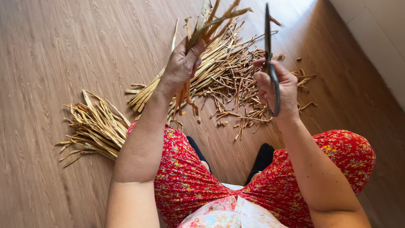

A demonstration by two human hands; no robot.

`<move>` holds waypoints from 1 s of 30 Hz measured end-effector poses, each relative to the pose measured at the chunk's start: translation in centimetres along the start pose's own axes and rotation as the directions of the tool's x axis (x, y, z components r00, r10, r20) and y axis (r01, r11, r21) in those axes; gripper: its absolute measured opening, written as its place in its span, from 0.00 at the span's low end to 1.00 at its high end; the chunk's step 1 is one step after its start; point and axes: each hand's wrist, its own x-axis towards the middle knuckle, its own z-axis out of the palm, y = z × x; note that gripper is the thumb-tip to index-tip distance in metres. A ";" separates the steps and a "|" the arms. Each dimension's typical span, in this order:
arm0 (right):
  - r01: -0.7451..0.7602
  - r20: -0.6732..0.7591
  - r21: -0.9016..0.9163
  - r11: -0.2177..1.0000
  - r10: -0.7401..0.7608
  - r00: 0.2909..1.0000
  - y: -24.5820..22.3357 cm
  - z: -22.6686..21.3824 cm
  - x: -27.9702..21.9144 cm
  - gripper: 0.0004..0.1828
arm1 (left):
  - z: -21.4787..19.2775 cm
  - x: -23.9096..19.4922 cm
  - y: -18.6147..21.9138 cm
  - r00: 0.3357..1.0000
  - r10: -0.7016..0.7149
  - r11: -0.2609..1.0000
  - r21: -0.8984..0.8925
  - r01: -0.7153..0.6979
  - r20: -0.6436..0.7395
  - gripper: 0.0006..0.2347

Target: The person sits on a wooden floor and uses a pair of scissors to cut bundles of dried plant stalks into smaller pieces. The person holds the stalks in one hand and repeatedly snips them, dropping the cut pieces onto a growing pile on the floor.

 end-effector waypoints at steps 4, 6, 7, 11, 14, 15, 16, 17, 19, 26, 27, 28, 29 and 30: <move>-0.005 0.040 -0.082 0.997 0.009 0.999 0.0 -0.5 0.7 0.22 | -0.7 0.3 -0.4 0.997 0.013 0.999 -0.032 -0.015 -0.074 0.18; -0.050 0.080 -0.253 0.966 0.073 0.994 0.5 -0.2 0.7 0.24 | -0.8 0.4 -0.4 0.996 0.018 0.998 -0.058 -0.023 -0.087 0.16; -0.069 0.096 -0.337 0.939 0.107 0.990 0.7 0.0 0.7 0.25 | -0.8 0.3 -0.4 0.996 0.021 0.998 -0.063 -0.027 -0.090 0.15; -0.040 0.197 -0.280 0.959 0.098 0.976 1.1 0.7 0.5 0.26 | -0.5 0.1 -0.5 0.995 0.066 0.998 -0.008 -0.066 -0.071 0.14; -0.056 0.167 -0.291 0.955 0.108 0.980 0.7 0.8 0.3 0.26 | -0.1 -0.1 -0.6 0.997 0.062 0.996 -0.060 -0.065 -0.036 0.13; -0.059 0.159 -0.281 0.958 0.108 0.981 0.6 0.9 0.3 0.26 | 0.0 -0.1 -0.6 0.998 0.062 0.996 -0.059 -0.064 -0.031 0.13; -0.063 0.151 -0.271 0.961 0.107 0.983 0.5 1.1 0.3 0.26 | 0.0 -0.1 -0.5 0.998 0.062 0.996 -0.059 -0.063 -0.025 0.13; -0.082 0.140 -0.277 0.957 0.124 0.982 0.4 1.2 0.3 0.26 | 0.1 -0.2 -0.4 0.998 0.061 0.996 -0.059 -0.062 -0.020 0.13; -0.119 0.121 -0.290 0.950 0.160 0.980 0.1 1.2 0.2 0.24 | 0.2 -0.4 -0.2 0.999 0.029 0.999 -0.027 -0.030 -0.025 0.13; -0.097 0.058 -0.089 0.991 0.102 0.993 0.7 0.2 0.5 0.23 | -0.5 -0.5 0.2 0.998 0.022 0.999 -0.043 -0.024 -0.061 0.13; -0.099 0.057 -0.111 0.989 0.105 0.993 0.8 -0.2 0.9 0.24 | -0.7 -0.5 0.2 0.999 0.022 0.999 -0.034 -0.023 -0.040 0.13; -0.101 0.056 -0.133 0.986 0.109 0.992 0.9 -0.6 1.3 0.25 | -1.0 -0.6 0.4 1.000 0.022 0.999 -0.025 -0.023 -0.019 0.13; -0.108 0.078 -0.148 0.983 0.121 0.990 0.9 -0.9 1.4 0.25 | -1.0 -0.7 0.6 1.000 0.022 1.000 -0.016 -0.022 0.001 0.13; -0.115 0.099 -0.163 0.980 0.132 0.986 0.9 -1.1 1.5 0.26 | -1.0 -0.9 0.8 1.000 -0.001 1.000 -0.001 0.001 0.011 0.13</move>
